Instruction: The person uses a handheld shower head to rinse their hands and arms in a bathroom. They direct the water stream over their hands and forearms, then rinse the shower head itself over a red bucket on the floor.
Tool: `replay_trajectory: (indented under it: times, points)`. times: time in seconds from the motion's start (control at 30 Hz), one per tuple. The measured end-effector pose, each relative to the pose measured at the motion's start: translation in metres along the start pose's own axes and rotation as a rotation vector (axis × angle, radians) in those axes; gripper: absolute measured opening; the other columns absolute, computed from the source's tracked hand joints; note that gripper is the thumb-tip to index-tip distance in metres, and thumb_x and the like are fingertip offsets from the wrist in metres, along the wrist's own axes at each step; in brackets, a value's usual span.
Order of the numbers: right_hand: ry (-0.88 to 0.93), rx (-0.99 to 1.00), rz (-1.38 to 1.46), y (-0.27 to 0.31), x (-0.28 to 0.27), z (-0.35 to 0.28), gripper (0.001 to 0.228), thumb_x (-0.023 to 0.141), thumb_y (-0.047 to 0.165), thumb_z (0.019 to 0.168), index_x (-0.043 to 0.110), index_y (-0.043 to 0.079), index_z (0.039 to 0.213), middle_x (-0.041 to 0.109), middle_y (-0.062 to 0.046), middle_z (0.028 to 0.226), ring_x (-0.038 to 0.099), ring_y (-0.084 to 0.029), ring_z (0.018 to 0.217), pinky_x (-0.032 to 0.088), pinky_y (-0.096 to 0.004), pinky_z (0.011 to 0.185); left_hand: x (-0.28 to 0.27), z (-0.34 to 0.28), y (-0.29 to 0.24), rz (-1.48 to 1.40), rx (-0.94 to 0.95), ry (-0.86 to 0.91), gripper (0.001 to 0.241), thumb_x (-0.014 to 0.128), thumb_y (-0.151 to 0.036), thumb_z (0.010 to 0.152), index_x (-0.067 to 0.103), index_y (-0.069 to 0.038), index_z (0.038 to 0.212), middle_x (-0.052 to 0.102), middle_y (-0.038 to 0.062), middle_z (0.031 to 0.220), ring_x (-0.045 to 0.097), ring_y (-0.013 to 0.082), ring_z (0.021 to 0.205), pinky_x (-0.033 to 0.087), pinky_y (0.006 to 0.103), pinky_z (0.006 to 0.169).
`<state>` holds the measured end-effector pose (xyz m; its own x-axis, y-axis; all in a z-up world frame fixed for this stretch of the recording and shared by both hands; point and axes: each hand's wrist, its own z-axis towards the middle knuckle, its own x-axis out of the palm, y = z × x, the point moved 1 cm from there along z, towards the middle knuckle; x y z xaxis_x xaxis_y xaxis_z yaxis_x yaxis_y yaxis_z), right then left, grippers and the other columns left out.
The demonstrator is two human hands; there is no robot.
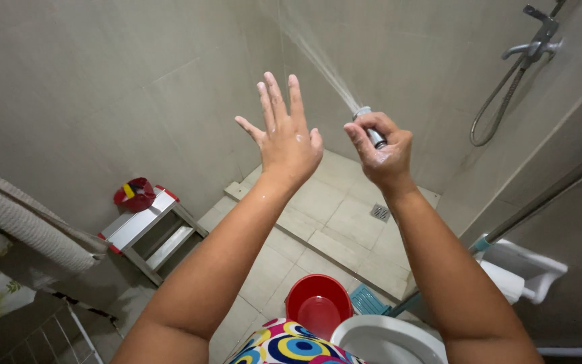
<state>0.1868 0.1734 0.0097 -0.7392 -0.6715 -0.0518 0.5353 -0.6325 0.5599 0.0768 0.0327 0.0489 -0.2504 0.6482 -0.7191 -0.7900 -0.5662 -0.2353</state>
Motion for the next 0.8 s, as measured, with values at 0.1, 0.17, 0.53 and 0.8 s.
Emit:
replay_trajectory:
  times: [0.1,0.17,0.53,0.8]
  points:
    - [-0.053,0.055,-0.055,-0.0003,-0.0032,0.0035,0.019,0.077,0.022,0.1,0.07,0.006,0.093,0.063,0.004,0.075,0.054,-0.004,0.064,0.042,-0.022,0.056,-0.0007,0.0009,-0.0008,0.009,0.007,-0.001,0.102,0.073,-0.026,0.083,0.011,-0.007,0.161,-0.001,0.029,0.166,0.0,0.0447,0.156,0.002,0.0906,0.104]
    - [-0.069,0.026,-0.054,-0.0008,-0.0028,0.0023,0.019,0.078,0.021,0.101,0.07,0.005,0.094,0.063,0.003,0.078,0.053,-0.004,0.067,0.042,-0.022,0.058,-0.0025,-0.0001,-0.0015,0.003,0.012,-0.004,0.102,0.073,-0.025,0.083,0.01,-0.009,0.162,-0.001,0.029,0.167,0.001,0.0445,0.156,0.002,0.0906,0.104]
    - [-0.026,0.097,-0.067,0.0049,-0.002,0.0026,0.018,0.078,0.02,0.1,0.07,0.005,0.093,0.067,0.003,0.081,0.057,-0.005,0.07,0.046,-0.022,0.059,-0.0006,0.0042,-0.0048,0.003,0.062,-0.03,0.102,0.073,-0.026,0.085,0.009,-0.015,0.163,-0.002,0.025,0.168,0.002,0.0448,0.157,0.003,0.0918,0.104]
    - [-0.061,0.127,-0.197,0.0036,-0.0028,0.0045,0.021,0.078,0.024,0.1,0.072,0.006,0.091,0.066,0.002,0.077,0.057,-0.007,0.069,0.045,-0.026,0.059,-0.0002,0.0056,-0.006,0.011,0.04,0.021,0.1,0.07,-0.025,0.085,0.01,-0.012,0.164,-0.003,0.026,0.168,-0.001,0.0453,0.157,0.003,0.0913,0.104]
